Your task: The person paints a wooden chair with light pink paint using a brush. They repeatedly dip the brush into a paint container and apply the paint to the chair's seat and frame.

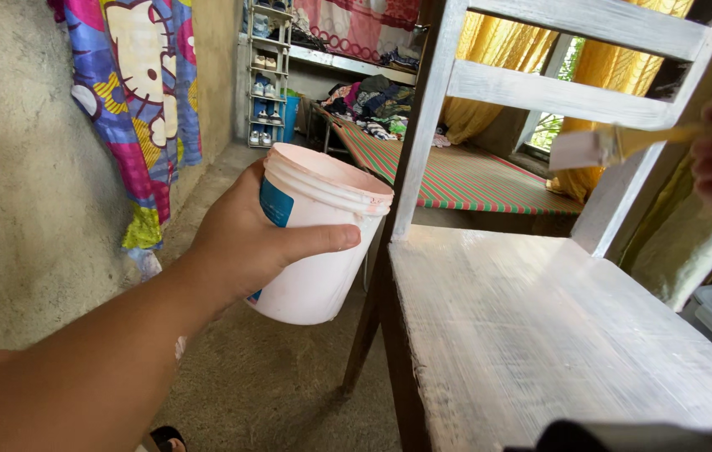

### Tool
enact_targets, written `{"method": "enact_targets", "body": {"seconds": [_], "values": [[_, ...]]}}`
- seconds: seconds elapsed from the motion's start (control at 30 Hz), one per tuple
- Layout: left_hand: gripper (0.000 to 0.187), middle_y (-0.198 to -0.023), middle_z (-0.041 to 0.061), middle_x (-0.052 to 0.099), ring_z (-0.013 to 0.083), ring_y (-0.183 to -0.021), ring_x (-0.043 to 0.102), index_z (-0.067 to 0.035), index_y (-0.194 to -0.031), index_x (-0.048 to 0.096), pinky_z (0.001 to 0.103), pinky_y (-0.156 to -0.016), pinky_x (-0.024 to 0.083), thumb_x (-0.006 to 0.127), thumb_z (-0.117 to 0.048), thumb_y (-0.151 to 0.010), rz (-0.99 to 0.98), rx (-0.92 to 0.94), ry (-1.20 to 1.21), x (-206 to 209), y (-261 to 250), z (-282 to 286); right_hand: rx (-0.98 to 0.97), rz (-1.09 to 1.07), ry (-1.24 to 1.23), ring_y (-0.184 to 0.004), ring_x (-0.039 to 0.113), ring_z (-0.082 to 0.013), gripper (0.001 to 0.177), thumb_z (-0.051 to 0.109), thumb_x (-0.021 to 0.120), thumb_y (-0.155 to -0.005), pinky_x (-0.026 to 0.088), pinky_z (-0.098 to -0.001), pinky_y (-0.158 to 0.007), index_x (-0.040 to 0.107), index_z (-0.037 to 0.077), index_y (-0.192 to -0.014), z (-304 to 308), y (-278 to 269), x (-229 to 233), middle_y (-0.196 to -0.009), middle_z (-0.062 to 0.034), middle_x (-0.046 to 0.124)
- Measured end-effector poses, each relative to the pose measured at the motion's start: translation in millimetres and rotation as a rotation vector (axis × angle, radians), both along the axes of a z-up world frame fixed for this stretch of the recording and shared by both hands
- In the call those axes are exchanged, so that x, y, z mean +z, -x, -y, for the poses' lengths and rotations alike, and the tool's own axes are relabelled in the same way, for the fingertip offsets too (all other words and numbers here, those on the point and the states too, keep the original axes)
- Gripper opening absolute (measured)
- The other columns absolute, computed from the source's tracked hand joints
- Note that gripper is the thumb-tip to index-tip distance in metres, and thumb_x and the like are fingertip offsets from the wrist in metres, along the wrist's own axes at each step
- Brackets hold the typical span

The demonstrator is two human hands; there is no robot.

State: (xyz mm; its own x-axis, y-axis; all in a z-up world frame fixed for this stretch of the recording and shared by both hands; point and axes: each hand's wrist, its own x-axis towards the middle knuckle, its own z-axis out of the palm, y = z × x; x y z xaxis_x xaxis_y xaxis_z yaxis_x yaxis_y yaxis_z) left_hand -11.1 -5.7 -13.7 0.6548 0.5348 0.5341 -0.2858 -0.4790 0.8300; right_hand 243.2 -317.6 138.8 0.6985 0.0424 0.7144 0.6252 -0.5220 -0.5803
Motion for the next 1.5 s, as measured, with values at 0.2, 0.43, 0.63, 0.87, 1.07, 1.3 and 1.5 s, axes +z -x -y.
{"method": "enact_targets", "body": {"seconds": [0.2,0.43,0.63,0.87,1.07,1.3,1.5], "values": [[0.097,-0.121,0.008,0.075,0.0185,-0.105,0.076,-0.006,-0.136,0.050,0.037,-0.086,0.063,0.093,-0.036,-0.055,0.023,-0.013,-0.021,0.1,-4.0,12.4,0.321,-0.409,-0.033,-0.078,0.067,-0.0228,0.038,0.031,0.049,-0.112,0.056,-0.0376,-0.074,0.071,0.000,-0.114,-3.7,75.2,-57.7,-0.090,-0.0169,0.071],[0.094,-0.123,0.008,0.074,0.0186,-0.109,0.075,-0.007,-0.137,0.050,0.036,-0.090,0.062,0.093,-0.036,-0.058,0.089,-0.094,-0.081,-1.4,-1.7,17.9,0.521,-0.576,0.350,-0.077,0.068,-0.0209,0.030,0.027,0.059,-0.100,0.060,-0.0383,-0.066,0.076,0.008,-0.115,-24.4,123.0,-97.9,-0.094,-0.0102,0.077],[0.099,-0.125,0.007,0.073,0.0193,-0.113,0.073,-0.009,-0.139,0.050,0.036,-0.095,0.059,0.094,-0.038,-0.055,0.055,-0.167,-0.149,1.3,-1.7,24.8,0.733,-0.469,0.565,-0.078,0.068,-0.0155,0.029,0.031,0.065,-0.100,0.062,-0.0321,-0.068,0.078,0.009,-0.115,-21.3,121.8,-95.5,-0.093,-0.0060,0.077],[0.111,-0.126,0.005,0.073,0.0180,-0.115,0.073,-0.014,-0.142,0.051,0.036,-0.100,0.055,0.094,-0.046,-0.045,-0.117,-0.088,-0.209,4.5,5.2,24.9,0.365,-0.476,0.388,-0.077,0.074,-0.0236,0.031,0.030,0.059,-0.105,0.058,-0.0391,-0.069,0.077,0.006,-0.113,-7.3,109.4,-73.0,-0.091,-0.0145,0.076],[0.106,-0.127,0.006,0.073,0.0196,-0.116,0.073,-0.012,-0.142,0.050,0.037,-0.099,0.057,0.093,-0.046,-0.052,-0.040,-0.157,-0.217,-2.3,6.3,29.6,0.354,-0.512,0.317,-0.082,0.075,-0.0245,0.031,0.026,0.056,-0.105,0.059,-0.0392,-0.074,0.076,0.006,-0.116,-6.6,120.7,-82.4,-0.093,-0.0172,0.079],[0.100,-0.130,0.009,0.070,0.0203,-0.119,0.071,-0.006,-0.143,0.045,0.036,-0.101,0.057,0.093,-0.040,-0.062,0.137,-0.160,-0.247,-5.6,5.9,43.5,0.336,-0.461,0.096,-0.093,0.075,-0.0248,0.035,0.023,0.051,-0.108,0.058,-0.0383,-0.085,0.076,0.000,-0.118,4.0,126.5,-83.3,-0.099,-0.0193,0.080],[0.092,-0.132,0.010,0.069,0.0204,-0.121,0.070,-0.002,-0.145,0.046,0.036,-0.103,0.057,0.093,-0.031,-0.071,0.299,-0.164,-0.391,16.0,-0.4,56.7,0.390,-0.320,-0.169,-0.091,0.073,-0.0245,0.029,0.021,0.048,-0.110,0.059,-0.0408,-0.087,0.068,0.000,-0.115,32.1,108.6,-76.7,-0.101,-0.0171,0.074]]}}
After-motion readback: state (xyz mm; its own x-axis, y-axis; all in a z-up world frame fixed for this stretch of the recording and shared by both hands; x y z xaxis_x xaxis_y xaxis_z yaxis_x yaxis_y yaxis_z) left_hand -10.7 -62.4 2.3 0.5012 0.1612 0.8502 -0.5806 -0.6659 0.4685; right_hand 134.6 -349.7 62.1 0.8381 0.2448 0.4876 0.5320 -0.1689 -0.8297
